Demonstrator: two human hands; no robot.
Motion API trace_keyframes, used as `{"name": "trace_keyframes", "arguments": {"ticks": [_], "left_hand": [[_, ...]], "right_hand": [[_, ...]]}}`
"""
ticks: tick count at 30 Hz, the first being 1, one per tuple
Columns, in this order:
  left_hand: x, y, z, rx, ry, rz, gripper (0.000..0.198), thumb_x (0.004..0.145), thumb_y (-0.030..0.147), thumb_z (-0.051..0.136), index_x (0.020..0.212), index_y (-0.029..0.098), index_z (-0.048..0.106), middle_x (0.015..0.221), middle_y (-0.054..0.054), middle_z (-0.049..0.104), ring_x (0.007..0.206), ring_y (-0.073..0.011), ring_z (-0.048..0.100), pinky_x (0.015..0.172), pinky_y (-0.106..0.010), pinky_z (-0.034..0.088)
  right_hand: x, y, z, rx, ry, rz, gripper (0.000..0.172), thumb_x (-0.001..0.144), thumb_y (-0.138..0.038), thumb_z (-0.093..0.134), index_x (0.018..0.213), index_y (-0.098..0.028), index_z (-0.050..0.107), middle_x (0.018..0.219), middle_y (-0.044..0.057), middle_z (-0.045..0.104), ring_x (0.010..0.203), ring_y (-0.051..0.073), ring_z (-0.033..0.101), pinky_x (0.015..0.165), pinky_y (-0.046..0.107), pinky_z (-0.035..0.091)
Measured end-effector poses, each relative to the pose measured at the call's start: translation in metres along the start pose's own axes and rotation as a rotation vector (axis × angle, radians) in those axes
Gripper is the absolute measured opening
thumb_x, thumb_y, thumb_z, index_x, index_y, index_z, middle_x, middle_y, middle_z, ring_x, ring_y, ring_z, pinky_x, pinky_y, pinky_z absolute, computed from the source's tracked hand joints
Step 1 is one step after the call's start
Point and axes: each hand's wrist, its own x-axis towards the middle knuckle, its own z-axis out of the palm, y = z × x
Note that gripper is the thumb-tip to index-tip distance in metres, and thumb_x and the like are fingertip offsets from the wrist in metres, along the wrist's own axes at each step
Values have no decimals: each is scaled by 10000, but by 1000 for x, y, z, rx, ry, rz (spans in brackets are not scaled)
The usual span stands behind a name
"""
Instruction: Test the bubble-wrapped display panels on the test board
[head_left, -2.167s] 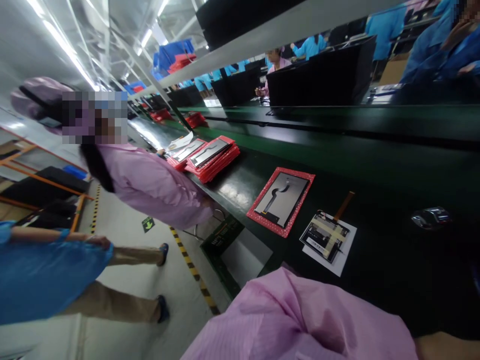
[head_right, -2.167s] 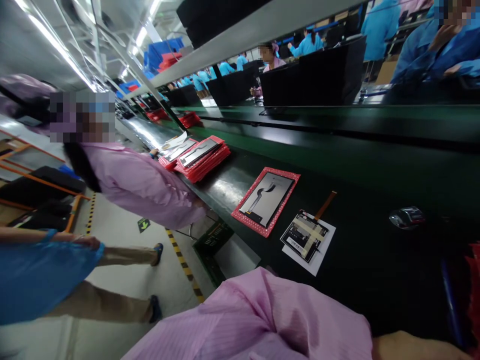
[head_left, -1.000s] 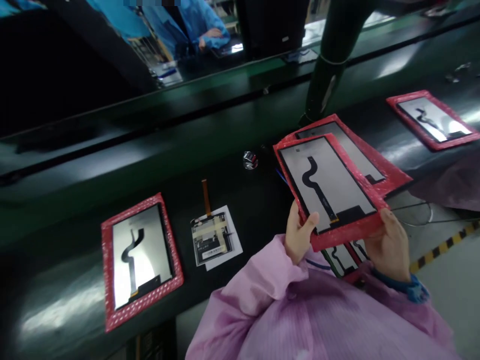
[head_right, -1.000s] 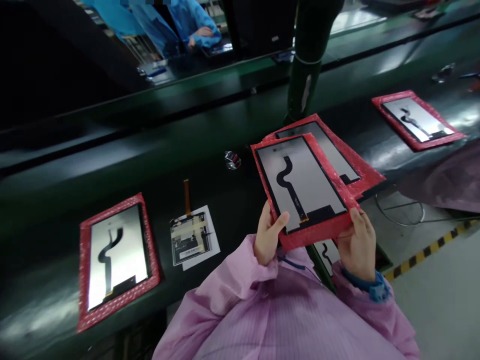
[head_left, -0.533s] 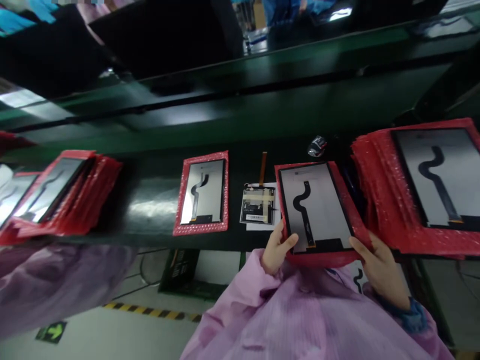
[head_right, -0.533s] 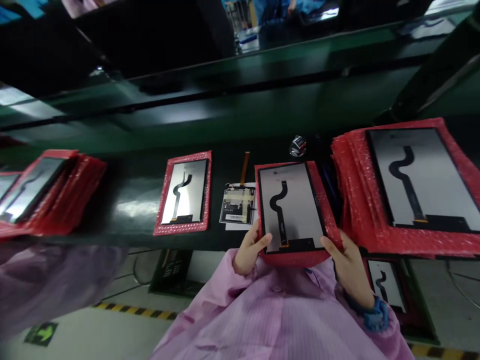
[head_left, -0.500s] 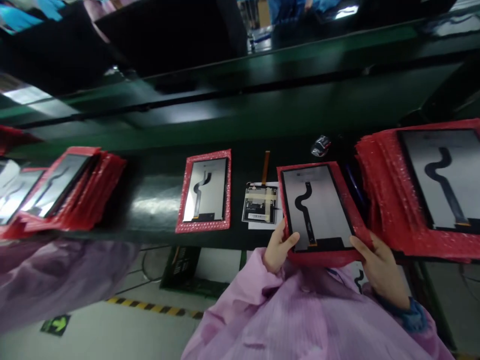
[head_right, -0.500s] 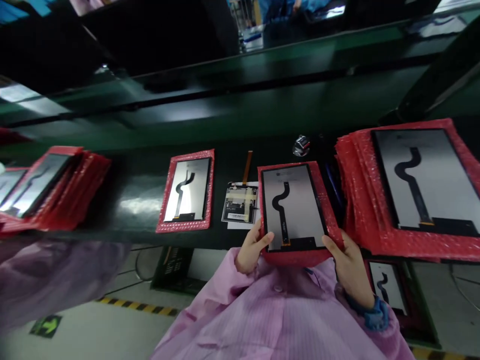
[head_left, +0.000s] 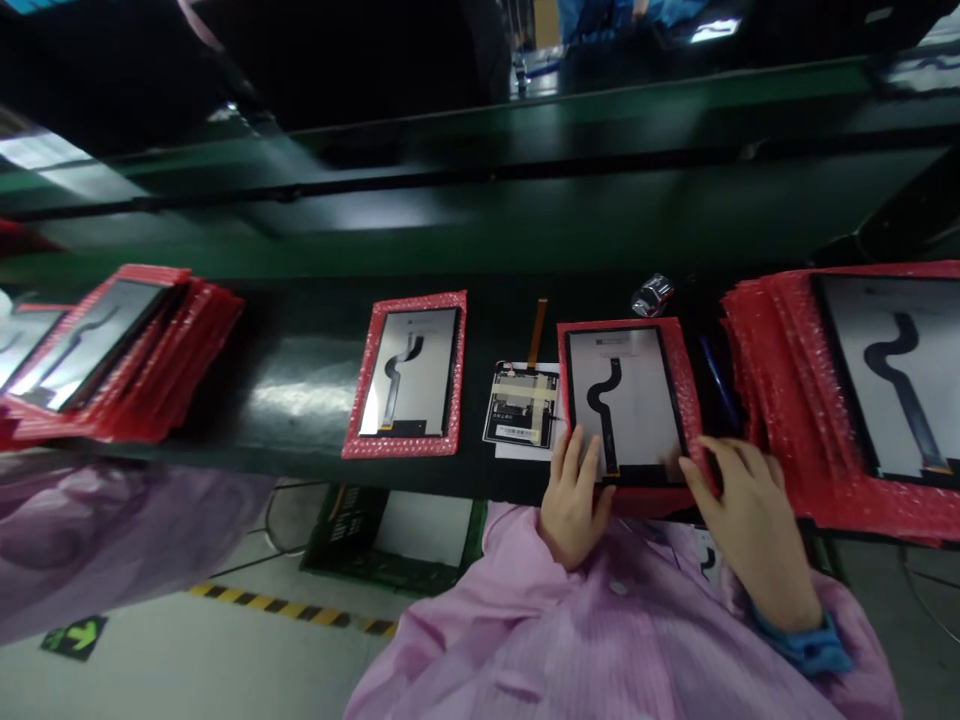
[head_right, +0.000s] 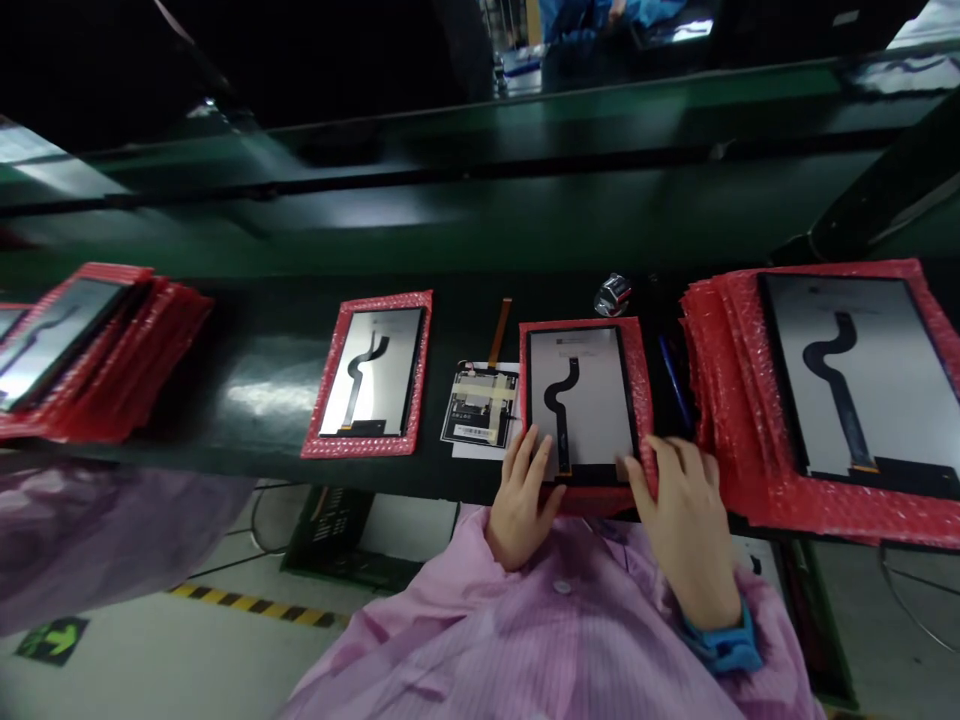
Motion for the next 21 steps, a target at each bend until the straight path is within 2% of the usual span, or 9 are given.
{"name": "trace_keyframes", "arguments": {"ticks": [2,4,7,10,12,15,18,21], "left_hand": [[0,-2,2,27,14,22,585,953,266,515,1516,179,384,1595,-176,355,1516,-337,269,1191,-559,361],[-1,-4,3,38,35,45,568,953,270,517,1501,168,406,1584,-180,371,1510,-335,282,1187,-550,367],[-2,-5,3,51,68,76,565,955,265,522,1500,180,404,1577,-170,388,1499,-324,307,1179,-529,381],[-2,-8,3,54,100,96,622,951,266,539,1536,197,337,1555,-166,419,1492,-318,323,1169,-531,390],[-1,-10,4,58,119,114,660,947,269,552,1552,202,298,1533,-171,441,1474,-321,354,1152,-536,408],[-1,-11,7,77,144,136,666,944,265,557,1554,205,295,1521,-179,448,1455,-335,380,1131,-551,426],[-1,-12,10,92,163,132,655,947,257,540,1553,208,296,1523,-181,443,1459,-345,368,1135,-574,411],[-1,-12,11,93,167,138,656,947,255,538,1554,219,295,1518,-182,445,1464,-345,360,1138,-576,405]], "right_hand": [[29,-15,-9,-23,44,-187,524,946,-558,446,1281,-184,598,1267,163,600,1195,330,532,1026,528,438],[73,-28,-6,-9,66,-271,534,933,-484,521,1375,-185,531,1314,161,575,1239,327,504,1083,548,396],[147,-29,20,-32,155,-225,681,899,-335,567,1505,-105,356,1446,210,452,1357,369,396,1110,602,355],[198,-12,50,52,49,-207,735,889,-210,517,1559,-79,244,1464,204,423,1376,312,396,1152,526,353],[211,-2,64,95,16,-212,663,910,-160,442,1550,-85,286,1439,186,433,1304,235,480,1144,416,389],[211,1,73,92,31,-223,548,940,-150,387,1485,-125,436,1382,148,480,1197,175,551,1103,320,426],[208,-3,74,73,46,-207,483,958,-180,377,1416,-181,534,1355,123,523,1179,195,552,1068,350,455],[202,-7,70,39,65,-162,491,951,-257,445,1431,-178,514,1464,154,457,1286,289,469,1078,461,436]]}}
